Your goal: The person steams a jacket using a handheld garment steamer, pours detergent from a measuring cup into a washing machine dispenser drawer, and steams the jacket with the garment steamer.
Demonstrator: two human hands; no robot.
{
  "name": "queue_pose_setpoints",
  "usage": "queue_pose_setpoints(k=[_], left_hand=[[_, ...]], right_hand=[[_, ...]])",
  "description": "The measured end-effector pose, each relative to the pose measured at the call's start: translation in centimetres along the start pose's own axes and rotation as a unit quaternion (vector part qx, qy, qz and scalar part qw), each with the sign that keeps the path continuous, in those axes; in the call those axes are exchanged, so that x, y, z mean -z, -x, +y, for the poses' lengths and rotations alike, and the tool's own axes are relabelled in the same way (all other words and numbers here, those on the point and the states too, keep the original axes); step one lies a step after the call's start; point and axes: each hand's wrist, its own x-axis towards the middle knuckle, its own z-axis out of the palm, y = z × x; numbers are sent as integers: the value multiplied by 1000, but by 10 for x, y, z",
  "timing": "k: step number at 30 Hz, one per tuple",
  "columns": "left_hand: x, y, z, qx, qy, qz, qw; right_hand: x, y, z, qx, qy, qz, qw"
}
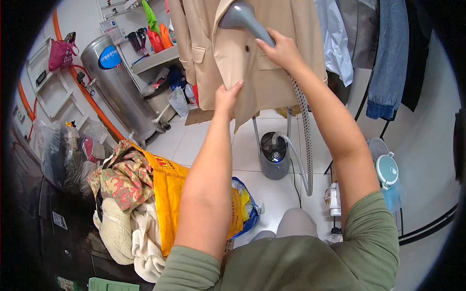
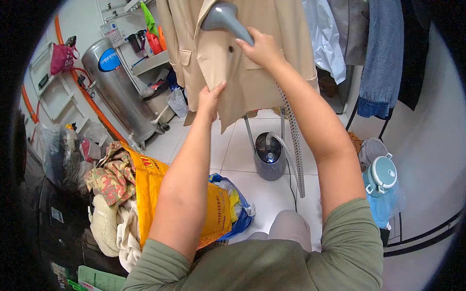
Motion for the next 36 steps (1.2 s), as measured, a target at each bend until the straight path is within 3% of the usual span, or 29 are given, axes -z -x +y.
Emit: queue_pose_setpoints(k=[5,13,21,25,31,36], left_hand=[[-38,51,-46,-32,111,59,992],[-46,114,-88,29,118,68,990],[-41,147,-106,-14,148,129,980],[-43,160,-100,-46,147,143,978],[-45,161,-97,-57,149,163,974],[-45,157,-106,-61,160,198,965]], right_hand=[[27,12,-9,-19,12,-40,999],[44,61,9,40,55,-95,993],[56,120,2,57,71,-181,979],[59,112,3,91,80,-174,977],[65,66,-2,34,80,-78,993],[68,108,-6,25,83,-151,985]])
